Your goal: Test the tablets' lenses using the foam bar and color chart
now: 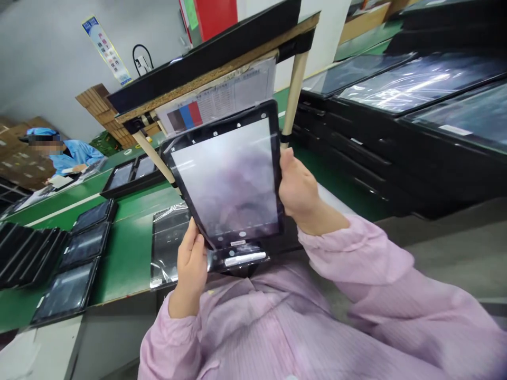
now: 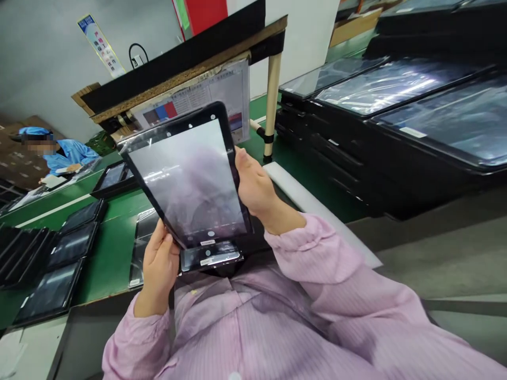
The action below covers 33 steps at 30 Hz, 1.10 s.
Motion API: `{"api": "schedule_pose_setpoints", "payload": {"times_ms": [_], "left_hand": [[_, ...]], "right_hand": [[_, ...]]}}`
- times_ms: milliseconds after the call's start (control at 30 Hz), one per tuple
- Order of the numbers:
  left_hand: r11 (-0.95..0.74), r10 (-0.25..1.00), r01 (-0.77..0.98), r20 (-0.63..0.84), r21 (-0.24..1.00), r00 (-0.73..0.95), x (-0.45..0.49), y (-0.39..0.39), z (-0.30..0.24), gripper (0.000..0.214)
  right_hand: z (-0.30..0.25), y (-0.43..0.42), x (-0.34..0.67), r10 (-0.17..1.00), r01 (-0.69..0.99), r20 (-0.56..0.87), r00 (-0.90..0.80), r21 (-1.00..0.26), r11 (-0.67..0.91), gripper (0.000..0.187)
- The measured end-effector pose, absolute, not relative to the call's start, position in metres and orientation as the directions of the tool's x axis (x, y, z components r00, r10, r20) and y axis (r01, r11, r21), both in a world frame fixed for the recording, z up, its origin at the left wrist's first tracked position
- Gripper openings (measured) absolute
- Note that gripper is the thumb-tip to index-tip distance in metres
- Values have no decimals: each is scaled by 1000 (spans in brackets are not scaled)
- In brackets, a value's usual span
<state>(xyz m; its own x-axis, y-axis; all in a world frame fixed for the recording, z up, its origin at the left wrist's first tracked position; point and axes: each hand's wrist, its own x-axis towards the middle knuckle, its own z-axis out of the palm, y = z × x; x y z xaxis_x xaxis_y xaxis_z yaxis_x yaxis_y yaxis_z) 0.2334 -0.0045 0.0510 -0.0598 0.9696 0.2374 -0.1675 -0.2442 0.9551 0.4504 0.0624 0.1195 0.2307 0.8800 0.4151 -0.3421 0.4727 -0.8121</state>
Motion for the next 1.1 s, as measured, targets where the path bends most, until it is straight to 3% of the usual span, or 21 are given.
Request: {"api": "schedule_pose_setpoints", "payload": {"times_ms": [133, 267, 400, 733, 900, 1000, 1100], "left_hand": [[-374, 917, 186, 392, 909, -70, 240, -3, 49, 79], [-351, 879, 496, 462, 794, -118, 252, -3, 53, 117], [-272, 846, 635, 494, 723, -200, 262, -3, 55, 124], [-241, 838, 666, 497, 706, -224, 271, 1, 50, 127], [-252, 833, 643, 500, 723, -235, 266, 0, 48, 128], [-367, 840, 509, 513, 779, -179, 252, -1, 47, 107], [-435, 860, 132, 454, 891, -232, 241, -2, 52, 61]], "right_hand": [[111, 78, 443, 867, -290, 469, 167, -817, 498, 61], [110, 85, 440, 874, -237, 455, 167, -842, 484, 63], [112, 83, 439, 869, -190, 467, 164, -849, 492, 68], [119, 77, 441, 901, -179, 417, 116, -884, 432, 62], [117, 79, 442, 897, -301, 437, 61, -849, 434, 53], [115, 77, 441, 908, -340, 409, 97, -843, 416, 56], [114, 66, 442, 905, -321, 394, 159, -847, 424, 62]]}}
